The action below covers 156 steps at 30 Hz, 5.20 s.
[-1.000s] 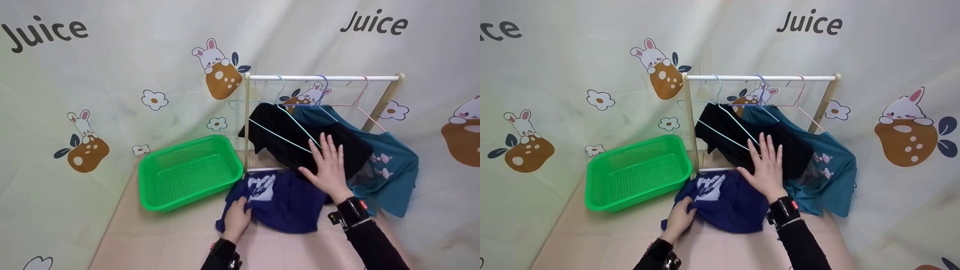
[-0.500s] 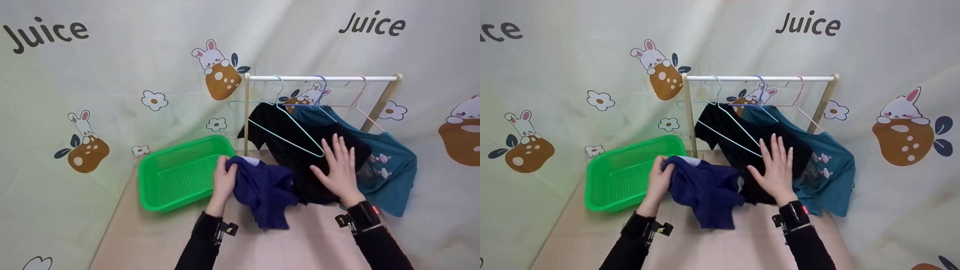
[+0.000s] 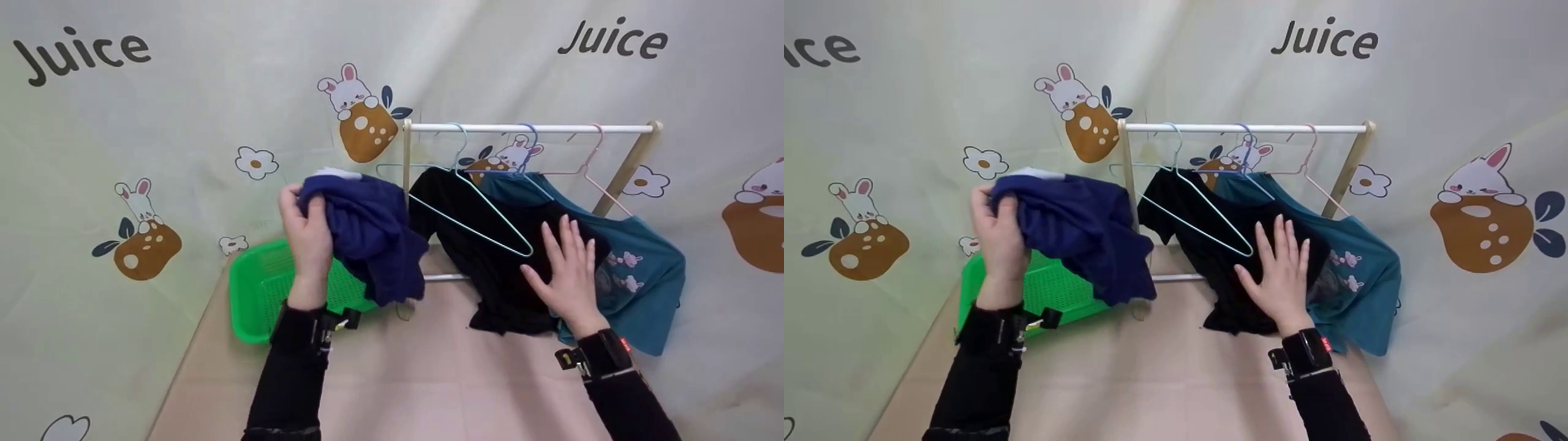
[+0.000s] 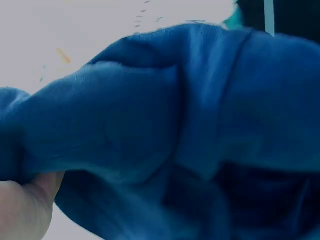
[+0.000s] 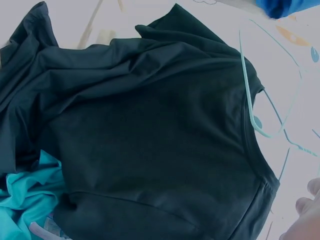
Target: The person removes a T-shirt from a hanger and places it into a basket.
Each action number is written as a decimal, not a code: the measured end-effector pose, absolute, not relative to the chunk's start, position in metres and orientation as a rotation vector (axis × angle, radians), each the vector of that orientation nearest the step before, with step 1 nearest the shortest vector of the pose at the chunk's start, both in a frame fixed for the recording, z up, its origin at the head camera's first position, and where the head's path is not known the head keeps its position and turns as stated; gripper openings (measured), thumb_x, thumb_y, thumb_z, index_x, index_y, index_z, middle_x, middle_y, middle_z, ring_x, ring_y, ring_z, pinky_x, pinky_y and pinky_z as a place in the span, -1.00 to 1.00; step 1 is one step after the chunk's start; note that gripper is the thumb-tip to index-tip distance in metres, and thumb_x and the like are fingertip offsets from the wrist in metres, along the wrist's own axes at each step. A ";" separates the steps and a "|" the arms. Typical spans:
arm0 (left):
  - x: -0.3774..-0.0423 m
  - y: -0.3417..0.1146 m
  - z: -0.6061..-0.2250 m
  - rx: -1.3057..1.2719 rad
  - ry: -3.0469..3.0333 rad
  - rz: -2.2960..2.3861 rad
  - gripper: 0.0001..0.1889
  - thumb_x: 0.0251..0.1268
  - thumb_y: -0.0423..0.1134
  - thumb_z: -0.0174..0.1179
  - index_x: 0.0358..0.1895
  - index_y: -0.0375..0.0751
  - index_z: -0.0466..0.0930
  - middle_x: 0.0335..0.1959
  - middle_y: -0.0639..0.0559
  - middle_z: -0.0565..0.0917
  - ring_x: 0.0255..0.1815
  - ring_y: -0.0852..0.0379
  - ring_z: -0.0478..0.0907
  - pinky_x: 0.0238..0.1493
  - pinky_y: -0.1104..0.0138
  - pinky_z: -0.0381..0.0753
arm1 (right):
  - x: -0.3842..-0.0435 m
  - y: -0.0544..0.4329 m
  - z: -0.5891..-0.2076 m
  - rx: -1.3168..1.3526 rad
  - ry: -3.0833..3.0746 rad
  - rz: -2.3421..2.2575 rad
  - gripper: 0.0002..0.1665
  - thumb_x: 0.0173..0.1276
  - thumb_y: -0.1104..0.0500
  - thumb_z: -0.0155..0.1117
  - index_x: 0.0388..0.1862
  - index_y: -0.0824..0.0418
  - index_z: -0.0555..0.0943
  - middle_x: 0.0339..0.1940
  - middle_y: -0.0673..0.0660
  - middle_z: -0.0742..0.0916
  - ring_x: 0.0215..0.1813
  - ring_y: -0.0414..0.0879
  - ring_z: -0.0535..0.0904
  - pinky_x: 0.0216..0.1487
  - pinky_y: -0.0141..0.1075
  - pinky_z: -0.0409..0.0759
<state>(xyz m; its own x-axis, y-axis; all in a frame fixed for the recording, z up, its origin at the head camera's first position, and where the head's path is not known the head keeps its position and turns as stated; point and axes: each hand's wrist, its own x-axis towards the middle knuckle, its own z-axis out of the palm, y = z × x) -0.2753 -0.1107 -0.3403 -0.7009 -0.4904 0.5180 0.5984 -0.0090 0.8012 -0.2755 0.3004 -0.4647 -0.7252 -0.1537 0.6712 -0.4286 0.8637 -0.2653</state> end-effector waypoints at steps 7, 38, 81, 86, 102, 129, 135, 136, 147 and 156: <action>-0.284 -0.149 -0.312 -0.167 -1.258 -1.726 -0.90 0.37 -0.54 0.05 -0.18 -0.30 0.38 -0.12 -0.09 0.47 -0.03 0.05 0.47 0.09 0.29 0.43 | -0.274 0.306 -0.462 0.399 -2.347 0.542 -0.06 0.31 -0.10 0.27 0.59 0.12 0.16 0.60 0.31 0.10 0.62 0.13 -0.17 0.48 0.23 -0.33; -0.315 -0.212 -0.491 0.378 -2.348 -1.355 -0.45 0.53 -0.21 -0.04 0.43 -0.48 0.16 0.38 -0.44 0.28 0.40 -0.32 0.22 0.39 -0.05 0.19 | -0.286 0.310 -0.452 0.408 -2.335 0.525 -0.05 0.30 -0.10 0.28 0.60 0.09 0.15 0.62 0.24 0.08 0.61 0.14 -0.15 0.48 0.23 -0.28; -0.268 -0.146 -0.563 -0.045 -2.696 -0.809 -0.21 0.28 0.05 0.28 0.49 -0.25 0.25 0.49 -0.39 0.18 0.49 -0.45 -0.01 0.30 -0.42 -0.04 | -0.356 0.295 -0.385 0.330 -2.618 0.693 -0.04 0.44 -0.13 0.18 0.56 0.37 0.07 0.53 0.45 0.18 0.54 0.34 0.00 0.50 0.16 -0.12; -0.256 -0.132 -0.567 -0.096 -2.673 -0.829 -0.17 0.25 0.06 0.30 0.49 -0.26 0.24 0.49 -0.40 0.17 0.49 -0.46 -0.03 0.30 -0.43 -0.06 | -0.363 0.291 -0.375 0.308 -2.681 0.755 -0.03 0.46 -0.15 0.15 0.59 0.33 0.02 0.54 0.43 0.18 0.53 0.34 0.02 0.48 0.19 -0.02; -0.226 -0.094 -0.584 -0.295 -2.627 -0.744 -0.12 0.16 0.08 0.35 0.49 -0.25 0.24 0.51 -0.38 0.12 0.49 -0.46 -0.04 0.31 -0.44 -0.16 | -0.379 0.277 -0.356 0.217 -2.745 1.012 -0.23 0.54 0.04 0.07 0.53 0.43 0.12 0.37 0.49 0.42 0.37 0.30 0.37 0.41 0.08 0.23; -0.227 -0.035 -0.604 -0.419 -2.698 -0.627 0.02 0.07 0.33 0.30 0.55 -0.09 0.16 0.56 -0.28 0.04 0.51 -0.39 0.00 0.31 -0.43 -0.13 | -0.353 0.300 -0.373 0.063 -2.386 1.052 -0.58 0.59 0.00 0.02 0.09 0.26 0.65 -0.26 0.21 0.65 -0.21 0.01 0.45 -0.16 -0.22 0.33; -0.228 -0.037 -0.608 -0.395 -2.695 -0.613 0.04 0.05 0.34 0.31 0.56 -0.09 0.15 0.56 -0.26 0.07 0.50 -0.40 0.00 0.31 -0.43 -0.14 | -0.342 0.311 -0.400 0.079 -2.361 1.050 -0.64 0.57 0.05 0.07 -0.05 0.29 0.68 -0.34 0.17 0.64 -0.30 -0.06 0.43 -0.25 -0.30 0.32; -0.228 -0.037 -0.608 -0.392 -2.698 -0.602 0.05 0.05 0.35 0.31 0.56 -0.09 0.14 0.56 -0.26 0.07 0.50 -0.40 0.01 0.31 -0.43 -0.14 | -0.340 0.312 -0.405 0.086 -2.361 1.046 -0.64 0.57 0.05 0.07 -0.09 0.30 0.68 -0.33 0.17 0.65 -0.31 -0.07 0.42 -0.25 -0.31 0.31; -0.235 -0.037 -0.607 -0.371 -2.705 -0.581 0.06 0.00 0.37 0.33 0.53 -0.14 0.20 0.54 -0.27 0.13 0.51 -0.38 0.01 0.33 -0.41 -0.17 | -0.316 0.317 -0.445 0.144 -2.363 1.039 -0.67 0.57 0.08 0.08 -0.19 0.27 0.68 -0.22 0.17 0.68 -0.29 -0.05 0.41 -0.26 -0.29 0.29; -0.235 -0.034 -0.608 -0.340 -2.674 -0.592 0.07 -0.04 0.36 0.36 0.51 -0.17 0.23 0.52 -0.28 0.17 0.50 -0.39 0.01 0.32 -0.43 -0.15 | -0.295 0.320 -0.480 0.150 -2.341 1.070 -0.72 0.55 0.11 0.12 -0.20 0.25 0.70 -0.12 0.13 0.73 -0.23 -0.16 0.46 -0.17 -0.38 0.34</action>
